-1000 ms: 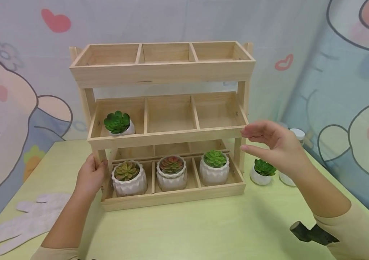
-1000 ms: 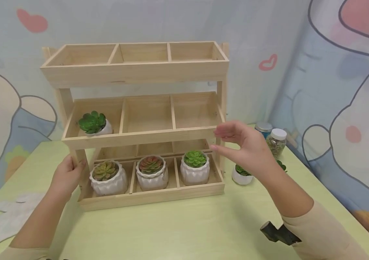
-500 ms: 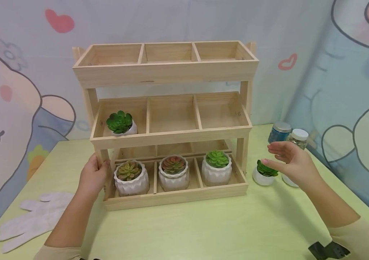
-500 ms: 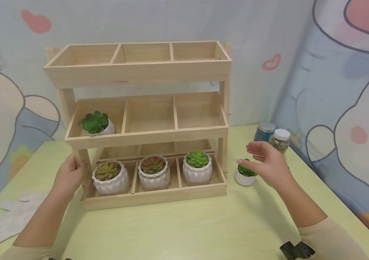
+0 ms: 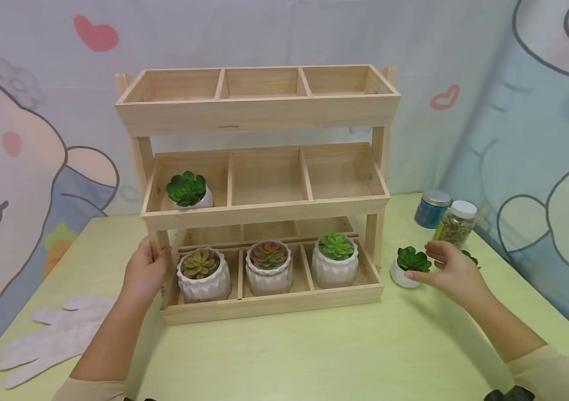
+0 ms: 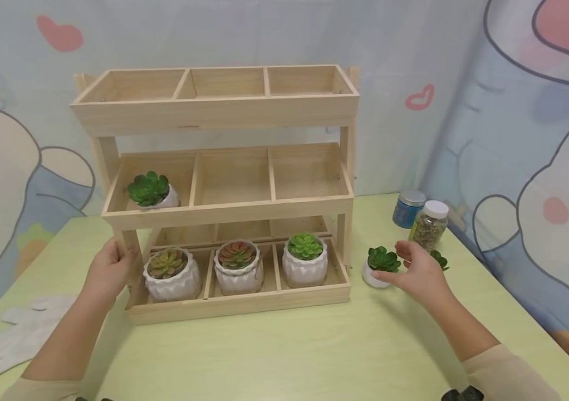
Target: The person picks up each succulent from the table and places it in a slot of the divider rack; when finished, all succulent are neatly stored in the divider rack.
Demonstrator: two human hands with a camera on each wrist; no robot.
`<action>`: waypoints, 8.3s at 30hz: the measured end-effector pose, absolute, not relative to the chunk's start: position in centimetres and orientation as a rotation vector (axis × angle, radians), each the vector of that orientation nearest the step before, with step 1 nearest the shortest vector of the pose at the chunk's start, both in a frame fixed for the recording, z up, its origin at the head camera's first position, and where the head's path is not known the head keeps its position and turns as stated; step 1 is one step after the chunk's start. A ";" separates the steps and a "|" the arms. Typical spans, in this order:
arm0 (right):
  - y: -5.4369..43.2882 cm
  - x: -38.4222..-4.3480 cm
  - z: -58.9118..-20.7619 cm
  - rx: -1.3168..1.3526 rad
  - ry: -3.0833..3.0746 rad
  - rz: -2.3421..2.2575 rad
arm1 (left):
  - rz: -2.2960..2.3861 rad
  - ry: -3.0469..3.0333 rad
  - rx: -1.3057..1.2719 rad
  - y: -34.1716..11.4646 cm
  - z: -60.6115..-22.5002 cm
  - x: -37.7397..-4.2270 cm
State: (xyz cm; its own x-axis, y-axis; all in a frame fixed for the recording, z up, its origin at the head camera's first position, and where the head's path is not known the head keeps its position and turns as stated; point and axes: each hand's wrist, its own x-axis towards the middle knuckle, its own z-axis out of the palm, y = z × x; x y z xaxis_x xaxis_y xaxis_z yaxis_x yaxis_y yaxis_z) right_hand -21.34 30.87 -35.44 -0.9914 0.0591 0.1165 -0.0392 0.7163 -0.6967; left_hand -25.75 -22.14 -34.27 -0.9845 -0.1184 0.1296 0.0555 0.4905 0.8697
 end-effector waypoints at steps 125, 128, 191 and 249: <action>6.7 -30.3 -20.9 0.412 -2.756 1.138 | -1.512 -2.582 0.072 -22.1 -34.0 -25.6; 7.0 -30.0 -20.9 0.434 -2.727 1.146 | -1.512 -2.583 0.076 -22.1 -33.8 -25.6; 37.9 -21.4 -34.3 0.103 -2.522 1.328 | -1.489 -2.568 0.036 -22.3 -34.3 -26.1; 33.3 -20.3 -29.9 0.332 -2.719 1.495 | -1.491 -2.559 0.028 -22.5 -34.4 -26.3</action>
State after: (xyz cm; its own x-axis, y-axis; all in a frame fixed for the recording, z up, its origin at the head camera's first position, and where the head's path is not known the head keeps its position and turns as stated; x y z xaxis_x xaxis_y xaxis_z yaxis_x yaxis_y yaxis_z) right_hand -20.29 33.35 -29.94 -0.9772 -0.1754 0.1200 -0.1953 0.5183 -0.8326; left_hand -26.27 -22.48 -34.40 -0.9837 -0.1065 0.1449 0.0735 0.4969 0.8647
